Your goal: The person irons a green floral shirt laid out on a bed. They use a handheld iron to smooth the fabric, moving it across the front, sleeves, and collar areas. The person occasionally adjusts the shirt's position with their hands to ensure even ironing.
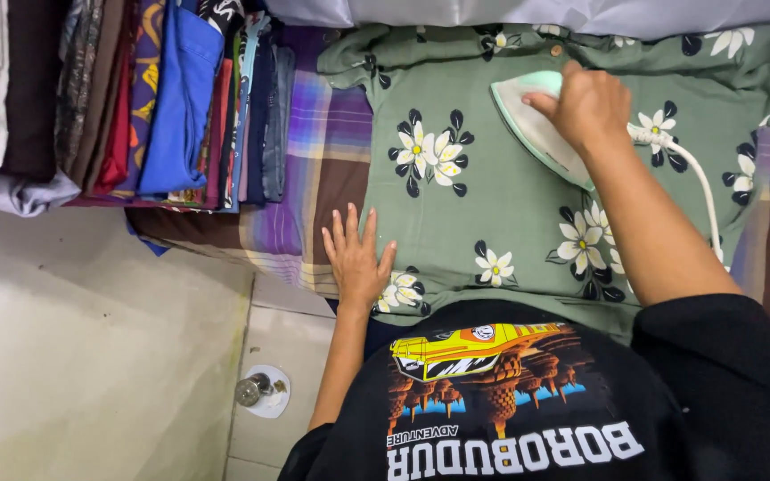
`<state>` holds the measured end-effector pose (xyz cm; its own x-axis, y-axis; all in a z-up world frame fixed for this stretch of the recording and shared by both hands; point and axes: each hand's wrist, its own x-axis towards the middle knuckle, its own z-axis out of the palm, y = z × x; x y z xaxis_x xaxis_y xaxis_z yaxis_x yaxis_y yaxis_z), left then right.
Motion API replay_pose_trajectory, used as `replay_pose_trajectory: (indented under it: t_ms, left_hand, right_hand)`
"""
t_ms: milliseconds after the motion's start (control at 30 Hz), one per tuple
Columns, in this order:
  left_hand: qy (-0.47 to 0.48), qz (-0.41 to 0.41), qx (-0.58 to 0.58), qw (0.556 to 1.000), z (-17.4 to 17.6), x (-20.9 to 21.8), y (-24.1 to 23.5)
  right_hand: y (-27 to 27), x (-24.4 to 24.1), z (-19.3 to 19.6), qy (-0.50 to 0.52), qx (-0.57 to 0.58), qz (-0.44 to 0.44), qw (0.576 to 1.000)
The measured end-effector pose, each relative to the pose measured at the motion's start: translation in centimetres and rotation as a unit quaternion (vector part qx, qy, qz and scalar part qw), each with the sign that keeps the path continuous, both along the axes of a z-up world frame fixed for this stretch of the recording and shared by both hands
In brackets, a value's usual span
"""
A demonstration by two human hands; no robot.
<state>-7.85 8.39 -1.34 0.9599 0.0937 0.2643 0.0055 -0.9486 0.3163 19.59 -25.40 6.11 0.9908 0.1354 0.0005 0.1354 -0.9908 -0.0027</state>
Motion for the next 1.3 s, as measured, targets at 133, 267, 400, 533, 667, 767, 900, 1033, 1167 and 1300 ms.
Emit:
replay_pose_trajectory:
  t_ms: [133,267,400,533,667,767,900,1033,1167,1300]
  left_hand:
    - [0.011,-0.002,-0.001,1.000,0.0,-0.2,-0.2]
    - [0.017,-0.008,-0.010,1.000,0.2,-0.3,0.1]
    - [0.010,-0.015,-0.018,1.000,-0.9,-0.4,0.9]
    - [0.020,-0.035,-0.034,0.999,-0.7,-0.5,1.5]
    - [0.025,-0.039,-0.034,0.998,-0.7,-0.5,1.4]
    - [0.040,-0.038,-0.028,0.998,-0.6,-0.6,1.5]
    - [0.047,-0.031,-0.033,0.998,-0.4,-0.6,1.4]
    - [0.061,-0.032,-0.040,0.997,-0.5,-0.6,1.5]
    - [0.059,-0.037,-0.044,0.997,-0.8,-0.4,1.5]
    - [0.059,-0.039,-0.053,0.996,-0.5,-0.6,1.5]
  right_hand:
    - [0.5,-1.3,1.2,0.008,-0.037,0.088,0.995]
    - [1.9,-2.8,3.5,0.112,-0.059,0.171,0.977]
    - [0.9,-9.1,6.3,0.145,0.007,0.188,0.971]
    - [-0.6,-14.4,7.7,0.225,-0.061,0.218,0.948]
    - [-1.0,-16.7,7.1,0.231,0.023,0.148,0.961]
    - [1.9,-14.7,8.2,0.166,0.113,0.090,0.975]
    - [7.0,-7.4,4.4,0.117,0.107,0.115,0.981]
    - [12.1,-0.4,-0.1,0.063,0.121,0.088,0.987]
    - [13.1,-3.0,5.0,0.137,0.124,0.161,0.970]
    - [9.8,-10.6,8.6,0.199,0.106,0.167,0.960]
